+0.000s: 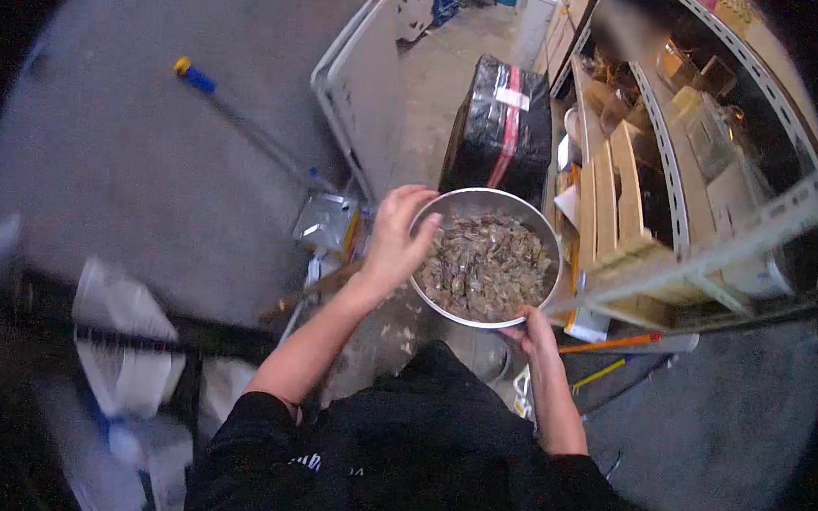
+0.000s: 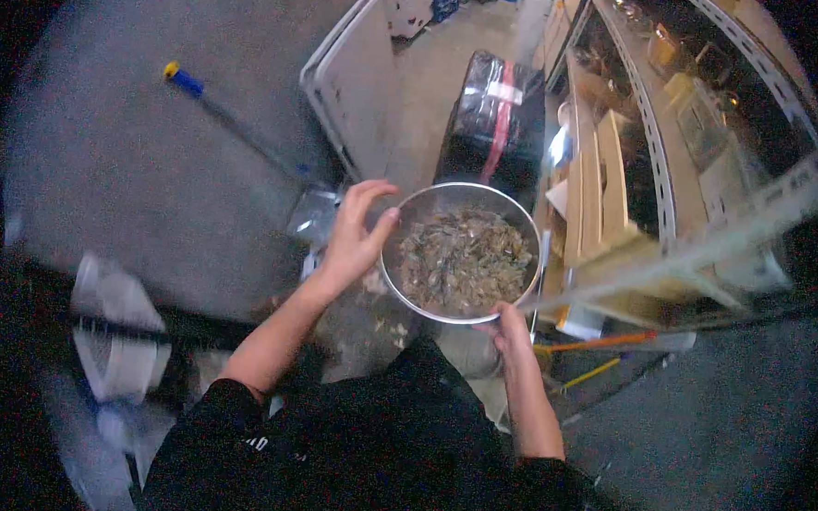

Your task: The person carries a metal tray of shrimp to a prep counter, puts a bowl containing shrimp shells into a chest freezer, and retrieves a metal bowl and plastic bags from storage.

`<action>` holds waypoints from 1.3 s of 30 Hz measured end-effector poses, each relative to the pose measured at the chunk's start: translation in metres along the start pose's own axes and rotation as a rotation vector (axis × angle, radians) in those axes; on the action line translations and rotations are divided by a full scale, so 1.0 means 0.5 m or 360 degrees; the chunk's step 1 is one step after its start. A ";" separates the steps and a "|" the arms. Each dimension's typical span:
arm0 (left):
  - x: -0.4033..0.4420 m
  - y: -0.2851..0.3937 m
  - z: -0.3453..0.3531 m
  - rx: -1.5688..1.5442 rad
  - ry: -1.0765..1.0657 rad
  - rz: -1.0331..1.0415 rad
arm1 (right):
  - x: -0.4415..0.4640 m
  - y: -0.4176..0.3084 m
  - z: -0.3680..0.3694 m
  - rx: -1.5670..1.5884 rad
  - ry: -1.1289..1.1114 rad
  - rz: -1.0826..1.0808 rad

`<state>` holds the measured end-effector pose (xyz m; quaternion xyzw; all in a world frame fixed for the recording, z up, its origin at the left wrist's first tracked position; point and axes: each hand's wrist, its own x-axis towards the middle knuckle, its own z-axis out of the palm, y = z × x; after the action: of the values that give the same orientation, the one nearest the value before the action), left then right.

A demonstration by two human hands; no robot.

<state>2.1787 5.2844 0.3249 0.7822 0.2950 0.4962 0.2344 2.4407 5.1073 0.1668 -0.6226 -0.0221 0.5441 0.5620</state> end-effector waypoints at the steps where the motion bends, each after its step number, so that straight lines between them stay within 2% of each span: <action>1: 0.050 -0.075 0.026 -0.0005 -0.0012 0.0031 | 0.041 -0.044 0.027 0.0007 -0.0022 -0.0041; 3: 0.159 -0.195 0.077 -0.0045 0.0019 -0.0222 | 0.121 -0.147 0.085 0.0134 0.0003 -0.0067; 6: 0.325 -0.317 0.133 0.0035 -0.0028 -0.0231 | 0.314 -0.280 0.149 0.0268 -0.0045 -0.0020; 7: 0.369 -0.378 0.153 0.0022 -0.0072 -0.0097 | 0.378 -0.324 0.176 0.0250 -0.0053 -0.0076; 9: 0.472 -0.450 0.195 0.0049 -0.0109 -0.0168 | 0.519 -0.418 0.231 0.0207 -0.0035 -0.0127; 11: 0.579 -0.489 0.217 0.0073 -0.0138 -0.0265 | 0.613 -0.531 0.300 0.0282 -0.0068 -0.0102; 13: 0.689 -0.516 0.230 0.0152 -0.0193 -0.0164 | 0.708 -0.620 0.350 0.0297 -0.0113 -0.0016; 16: 0.813 -0.626 0.233 0.0211 -0.0126 -0.0236 | 0.811 -0.739 0.431 0.0292 -0.0178 -0.0033; 20: 0.930 -0.864 0.264 0.0300 -0.0093 -0.0436 | 0.978 -0.877 0.528 0.0301 -0.0235 -0.0027; 22: 1.051 -0.977 0.322 0.0192 -0.0071 -0.0466 | 1.083 -0.986 0.575 0.0277 -0.0188 -0.0123; 23: 1.090 -1.035 0.341 0.0172 -0.0065 -0.0461 | 1.128 -1.018 0.611 0.0240 -0.0118 -0.0155; 24: 1.118 -1.097 0.361 0.0137 -0.0105 -0.0627 | 1.168 -1.044 0.647 0.0203 -0.0049 -0.0188; 25: 1.161 -1.152 0.382 0.0101 -0.0146 -0.0792 | 1.197 -1.064 0.696 0.0339 -0.0163 0.0001; 28: 1.315 -1.280 0.454 0.0044 -0.0229 -0.0786 | 1.276 -1.153 0.818 0.0303 -0.0144 -0.0189; 29: 1.369 -1.320 0.476 0.0037 -0.0267 -0.0807 | 1.329 -1.183 0.842 0.0342 -0.0118 -0.0130; 31: 1.525 -1.356 0.507 -0.0067 -0.0184 -0.0613 | 1.416 -1.257 0.900 0.0334 -0.0106 -0.0114; 36: 1.750 -1.501 0.575 -0.0121 -0.0196 -0.0684 | 1.605 -1.381 0.984 0.0344 -0.0010 -0.0033; 39: 1.884 -1.607 0.608 -0.0217 -0.0104 -0.0764 | 1.726 -1.480 1.037 0.0154 0.0028 0.0049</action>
<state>2.5868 6.4910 0.2753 0.6877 0.4304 0.4196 0.4072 2.8600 6.2808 0.2551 -0.5998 0.0187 0.5476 0.5831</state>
